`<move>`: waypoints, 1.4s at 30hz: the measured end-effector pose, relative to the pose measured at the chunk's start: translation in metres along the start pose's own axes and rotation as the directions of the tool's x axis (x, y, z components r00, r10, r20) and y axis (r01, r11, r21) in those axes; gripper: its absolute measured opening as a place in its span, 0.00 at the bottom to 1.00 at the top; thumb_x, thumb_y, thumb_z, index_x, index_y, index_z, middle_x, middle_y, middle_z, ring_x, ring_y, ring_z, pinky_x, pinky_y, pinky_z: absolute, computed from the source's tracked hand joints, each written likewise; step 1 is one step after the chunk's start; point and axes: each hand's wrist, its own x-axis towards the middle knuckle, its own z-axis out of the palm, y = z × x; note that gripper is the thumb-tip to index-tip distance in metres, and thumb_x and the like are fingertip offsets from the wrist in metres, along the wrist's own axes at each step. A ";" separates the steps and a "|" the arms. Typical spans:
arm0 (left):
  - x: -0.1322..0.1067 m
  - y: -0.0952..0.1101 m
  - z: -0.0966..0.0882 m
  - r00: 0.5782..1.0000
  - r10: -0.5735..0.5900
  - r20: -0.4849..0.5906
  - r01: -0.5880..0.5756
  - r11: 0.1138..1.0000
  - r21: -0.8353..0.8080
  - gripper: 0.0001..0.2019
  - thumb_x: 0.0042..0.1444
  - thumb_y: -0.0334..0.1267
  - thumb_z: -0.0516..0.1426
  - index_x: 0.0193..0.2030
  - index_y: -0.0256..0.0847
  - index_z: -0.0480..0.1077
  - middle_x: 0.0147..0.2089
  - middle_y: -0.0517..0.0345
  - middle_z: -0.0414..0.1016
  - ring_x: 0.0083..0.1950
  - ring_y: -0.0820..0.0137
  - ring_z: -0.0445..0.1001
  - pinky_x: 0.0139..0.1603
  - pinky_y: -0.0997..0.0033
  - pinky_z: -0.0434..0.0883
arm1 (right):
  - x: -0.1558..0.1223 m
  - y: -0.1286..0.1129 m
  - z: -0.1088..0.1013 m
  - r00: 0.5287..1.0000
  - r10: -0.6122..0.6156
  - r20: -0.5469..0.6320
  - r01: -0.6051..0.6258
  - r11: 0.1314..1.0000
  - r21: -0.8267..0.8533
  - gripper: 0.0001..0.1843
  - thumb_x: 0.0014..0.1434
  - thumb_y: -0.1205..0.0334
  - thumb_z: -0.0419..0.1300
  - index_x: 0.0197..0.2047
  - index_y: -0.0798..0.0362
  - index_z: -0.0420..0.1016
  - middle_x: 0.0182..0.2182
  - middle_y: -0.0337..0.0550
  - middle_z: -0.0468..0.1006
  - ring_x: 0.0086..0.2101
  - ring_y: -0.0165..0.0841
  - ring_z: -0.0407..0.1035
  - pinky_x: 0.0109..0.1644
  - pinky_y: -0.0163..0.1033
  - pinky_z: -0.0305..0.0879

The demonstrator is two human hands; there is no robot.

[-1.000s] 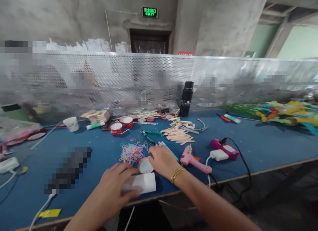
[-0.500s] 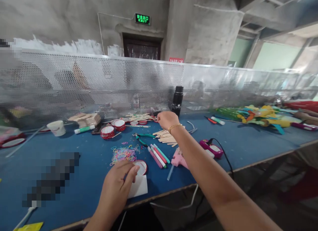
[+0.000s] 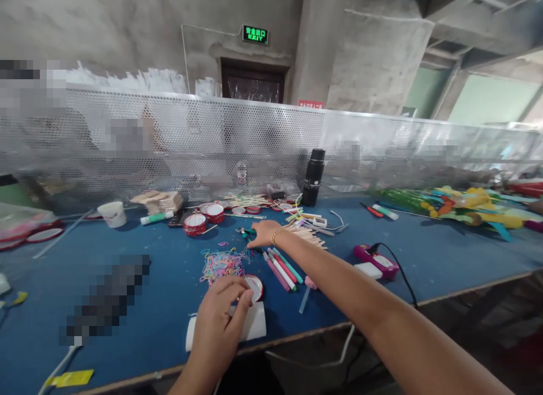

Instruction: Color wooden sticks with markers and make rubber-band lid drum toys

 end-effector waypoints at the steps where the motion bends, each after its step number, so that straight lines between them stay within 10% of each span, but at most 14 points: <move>1: -0.001 0.000 0.000 1.000 -0.008 0.005 0.008 1.000 -0.007 0.17 0.71 0.41 0.54 0.30 0.44 0.74 0.41 0.54 0.81 0.44 0.64 0.78 0.47 0.65 0.73 | 0.006 -0.001 -0.001 1.000 -0.011 0.004 0.011 1.000 0.003 0.21 0.70 0.53 0.63 0.61 0.53 0.73 0.58 0.50 0.76 0.53 0.41 0.75 0.56 0.53 0.76; 15: -0.005 0.000 0.001 1.000 -0.008 0.022 0.008 1.000 -0.012 0.15 0.71 0.41 0.53 0.33 0.45 0.75 0.44 0.53 0.81 0.47 0.63 0.79 0.49 0.63 0.73 | 0.065 0.034 -0.026 0.988 -0.135 -0.071 0.136 0.991 0.003 0.20 0.70 0.53 0.63 0.61 0.52 0.73 0.58 0.49 0.76 0.53 0.41 0.75 0.56 0.53 0.76; 27: 0.000 -0.002 0.002 0.998 0.069 0.009 -0.069 0.997 0.036 0.14 0.70 0.41 0.54 0.33 0.46 0.75 0.43 0.55 0.81 0.45 0.63 0.79 0.47 0.64 0.74 | -0.001 0.098 0.002 0.982 -0.008 0.186 0.010 1.000 -0.005 0.18 0.70 0.53 0.62 0.60 0.50 0.74 0.59 0.49 0.75 0.53 0.40 0.75 0.56 0.50 0.76; 42: 0.001 -0.012 0.003 0.997 0.081 -0.007 -0.080 0.993 0.082 0.16 0.70 0.46 0.55 0.33 0.47 0.77 0.44 0.54 0.82 0.46 0.62 0.80 0.47 0.64 0.75 | -0.043 0.129 -0.040 0.932 0.219 0.288 -0.177 0.970 -0.164 0.20 0.70 0.53 0.63 0.60 0.52 0.73 0.58 0.49 0.76 0.53 0.41 0.75 0.56 0.52 0.76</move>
